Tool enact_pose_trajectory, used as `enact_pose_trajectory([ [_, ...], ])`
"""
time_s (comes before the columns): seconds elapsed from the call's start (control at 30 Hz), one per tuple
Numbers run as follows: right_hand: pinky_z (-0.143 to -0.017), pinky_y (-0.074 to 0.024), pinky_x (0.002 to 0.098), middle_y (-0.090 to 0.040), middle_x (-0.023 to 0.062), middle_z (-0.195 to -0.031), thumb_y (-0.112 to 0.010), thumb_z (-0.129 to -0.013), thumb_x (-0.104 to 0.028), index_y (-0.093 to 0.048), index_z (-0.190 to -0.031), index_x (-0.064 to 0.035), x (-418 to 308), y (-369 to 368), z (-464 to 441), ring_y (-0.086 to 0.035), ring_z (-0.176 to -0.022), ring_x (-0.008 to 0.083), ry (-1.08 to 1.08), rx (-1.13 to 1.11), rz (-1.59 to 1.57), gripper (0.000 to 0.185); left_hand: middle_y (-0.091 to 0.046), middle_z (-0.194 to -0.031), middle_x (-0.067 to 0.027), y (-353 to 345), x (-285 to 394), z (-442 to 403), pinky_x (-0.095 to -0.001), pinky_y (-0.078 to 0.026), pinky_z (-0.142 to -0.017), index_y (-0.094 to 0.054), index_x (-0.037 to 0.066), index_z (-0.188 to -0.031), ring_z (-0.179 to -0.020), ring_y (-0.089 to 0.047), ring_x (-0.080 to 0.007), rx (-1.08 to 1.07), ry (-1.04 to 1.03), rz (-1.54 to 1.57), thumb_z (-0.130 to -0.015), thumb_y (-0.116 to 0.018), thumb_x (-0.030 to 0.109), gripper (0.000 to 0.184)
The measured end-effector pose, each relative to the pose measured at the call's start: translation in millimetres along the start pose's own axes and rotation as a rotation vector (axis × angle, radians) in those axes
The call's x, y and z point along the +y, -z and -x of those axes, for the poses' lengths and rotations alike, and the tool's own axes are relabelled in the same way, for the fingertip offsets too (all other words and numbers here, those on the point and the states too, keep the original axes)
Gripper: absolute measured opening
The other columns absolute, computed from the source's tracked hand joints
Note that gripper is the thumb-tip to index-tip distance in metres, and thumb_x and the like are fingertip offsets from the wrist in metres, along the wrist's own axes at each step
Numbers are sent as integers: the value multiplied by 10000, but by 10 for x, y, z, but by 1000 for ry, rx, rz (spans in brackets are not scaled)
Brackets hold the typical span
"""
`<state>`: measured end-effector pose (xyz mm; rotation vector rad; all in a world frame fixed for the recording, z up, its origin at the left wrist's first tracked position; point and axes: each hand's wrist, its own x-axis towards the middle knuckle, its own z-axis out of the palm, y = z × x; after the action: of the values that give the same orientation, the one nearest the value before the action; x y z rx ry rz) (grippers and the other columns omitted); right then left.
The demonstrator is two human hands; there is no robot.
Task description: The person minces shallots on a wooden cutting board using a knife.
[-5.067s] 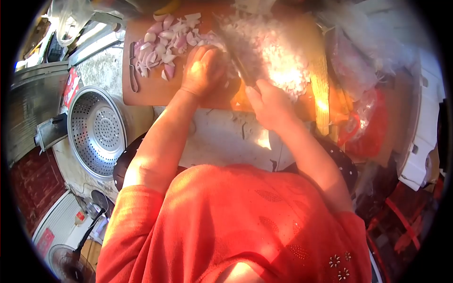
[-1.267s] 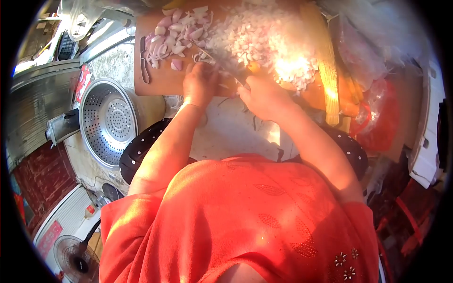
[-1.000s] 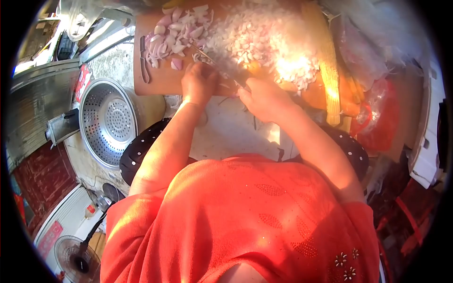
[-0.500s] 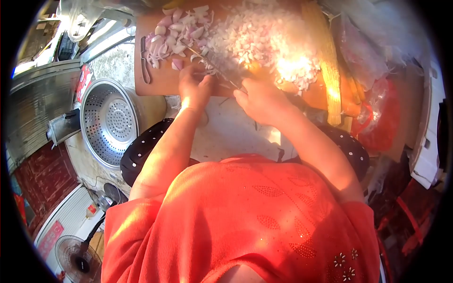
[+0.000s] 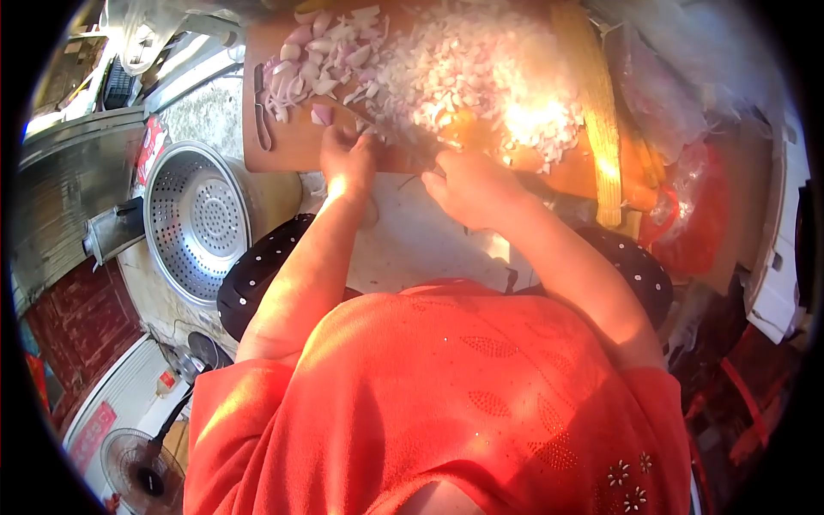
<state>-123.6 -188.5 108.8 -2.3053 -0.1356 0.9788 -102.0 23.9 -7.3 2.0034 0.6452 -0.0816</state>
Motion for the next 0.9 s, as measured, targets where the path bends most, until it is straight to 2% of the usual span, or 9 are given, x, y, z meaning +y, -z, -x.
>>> enact_pose_trajectory([
  [0.13, -888, -505, 510, -681, 255, -1010, -491, -971, -374, -636, -1036, 18, -23, -7, 10, -649, -987, 428, 6, 18, -20, 423, -659, -831, -104, 17, 69, 9, -340, -512, -740, -567, 21, -851, -796, -633, -202, -26, 28, 36, -791, -678, 141, 174],
  [0.2, -887, -506, 510, -683, 250, -1022, -493, -970, -379, -641, -1046, 15, -86, 26, 59, -650, -989, 425, 33, 8, -47, 427, -651, -805, -92, 45, 164, 51, -336, -504, -733, -580, 26, -862, -770, -613, -197, -66, 211, 92, -784, -688, 150, 182],
  [0.43, -868, -510, 516, -682, 243, -1013, -489, -975, -388, -634, -1036, 9, 41, -66, -16, -653, -973, 426, 32, -6, -25, 427, -682, -808, -99, 55, -28, -65, -342, -523, -742, -615, 19, -905, -776, -660, -199, -33, 172, -77, -782, -706, 165, 211],
  [0.53, -865, -513, 516, -685, 236, -1014, -493, -975, -388, -639, -1028, 8, -18, 21, 16, -657, -966, 423, 5, 48, -41, 425, -696, -850, -110, 33, 47, -32, -348, -527, -759, -637, 13, -954, -818, -676, -217, -32, 174, -29, -778, -708, 176, 251],
  [0.63, -861, -515, 515, -686, 238, -1005, -493, -979, -390, -638, -1027, 12, -11, 71, -13, -659, -960, 421, 59, 170, -28, 430, -704, -874, -117, 26, 221, 58, -354, -526, -772, -651, 6, -1015, -825, -678, -242, -93, 224, 147, -785, -710, 199, 306],
  [0.7, -858, -516, 516, -687, 245, -985, -493, -981, -389, -634, -1029, 14, 7, 85, -89, -663, -950, 422, -77, 78, -39, 430, -707, -872, -117, 15, 144, -50, -359, -531, -773, -651, -9, -1045, -808, -683, -257, -91, 85, 25, -805, -697, 208, 327],
  [0.83, -859, -517, 514, -690, 247, -970, -492, -982, -388, -636, -1027, 23, -53, 107, -34, -667, -945, 423, -73, 105, -18, 438, -705, -895, -131, 45, 142, -180, -371, -533, -790, -647, -16, -1055, -808, -681, -264, -61, -4, 19, -812, -691, 219, 341],
  [0.9, -871, -518, 510, -692, 245, -968, -484, -981, -385, -644, -1032, 28, -33, 89, 2, -670, -947, 424, 21, 189, -73, 446, -637, -836, -64, 103, 293, -205, -290, -524, -553, -598, -1, -1041, -624, -625, -161, -49, -16, -42, -867, -626, 33, 179],
])
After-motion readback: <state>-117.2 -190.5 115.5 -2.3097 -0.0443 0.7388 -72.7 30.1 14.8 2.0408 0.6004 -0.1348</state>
